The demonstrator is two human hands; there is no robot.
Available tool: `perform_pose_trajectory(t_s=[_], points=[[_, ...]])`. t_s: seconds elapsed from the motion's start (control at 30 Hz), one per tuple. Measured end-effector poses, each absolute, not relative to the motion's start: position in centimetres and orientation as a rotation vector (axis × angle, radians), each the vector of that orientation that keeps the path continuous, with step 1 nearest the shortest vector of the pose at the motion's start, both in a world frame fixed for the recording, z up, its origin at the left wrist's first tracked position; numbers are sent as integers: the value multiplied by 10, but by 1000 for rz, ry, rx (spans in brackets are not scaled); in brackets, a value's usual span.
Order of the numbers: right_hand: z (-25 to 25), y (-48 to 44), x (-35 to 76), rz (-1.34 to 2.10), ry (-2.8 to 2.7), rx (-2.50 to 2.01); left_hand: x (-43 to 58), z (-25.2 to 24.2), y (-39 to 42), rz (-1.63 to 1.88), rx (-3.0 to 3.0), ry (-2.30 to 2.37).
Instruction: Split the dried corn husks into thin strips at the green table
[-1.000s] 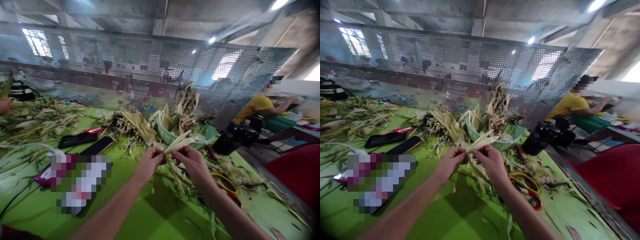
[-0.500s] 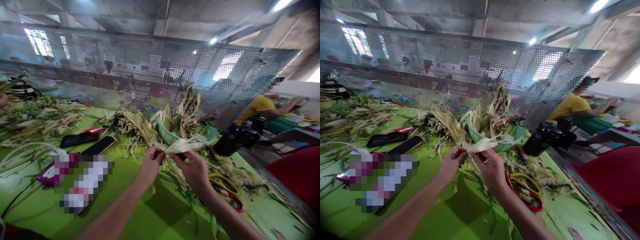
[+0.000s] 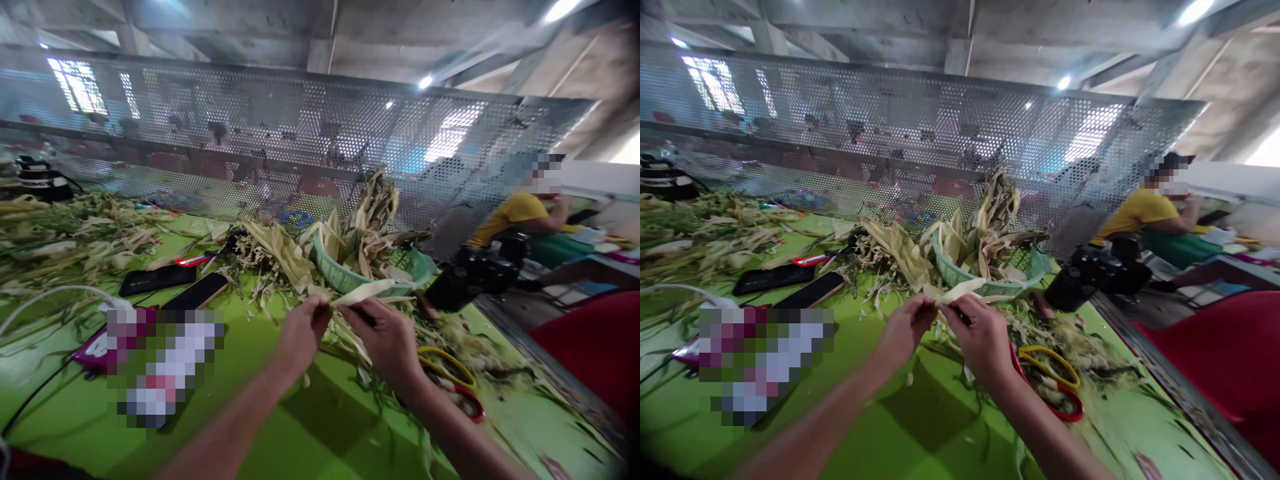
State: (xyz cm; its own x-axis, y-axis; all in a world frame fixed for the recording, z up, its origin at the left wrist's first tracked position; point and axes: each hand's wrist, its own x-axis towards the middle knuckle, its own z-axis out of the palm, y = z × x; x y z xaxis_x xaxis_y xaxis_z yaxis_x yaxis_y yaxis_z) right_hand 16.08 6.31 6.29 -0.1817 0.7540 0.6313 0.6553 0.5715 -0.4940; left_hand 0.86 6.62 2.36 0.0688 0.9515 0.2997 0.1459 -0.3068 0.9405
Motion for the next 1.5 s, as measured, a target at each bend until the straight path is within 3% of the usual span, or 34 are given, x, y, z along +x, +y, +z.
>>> perform_pose_trajectory(t_s=[0.13, 0.6, 0.9, 1.13, 1.5], points=[[65, 61, 158, -8, -2056, -1016, 6, 21, 70, 1279, 1466, 966], [68, 78, 172, 192, -1892, -1086, 6, 37, 65, 1150, 946, 571], [76, 77, 172, 390, -1945, -1010, 4, 35, 66, 1137, 929, 604], [71, 73, 167, 308, -1935, -1022, 5, 39, 65, 1151, 1187, 781], [65, 69, 161, 134, -1989, -919, 8, 38, 65, 1186, 743, 671]])
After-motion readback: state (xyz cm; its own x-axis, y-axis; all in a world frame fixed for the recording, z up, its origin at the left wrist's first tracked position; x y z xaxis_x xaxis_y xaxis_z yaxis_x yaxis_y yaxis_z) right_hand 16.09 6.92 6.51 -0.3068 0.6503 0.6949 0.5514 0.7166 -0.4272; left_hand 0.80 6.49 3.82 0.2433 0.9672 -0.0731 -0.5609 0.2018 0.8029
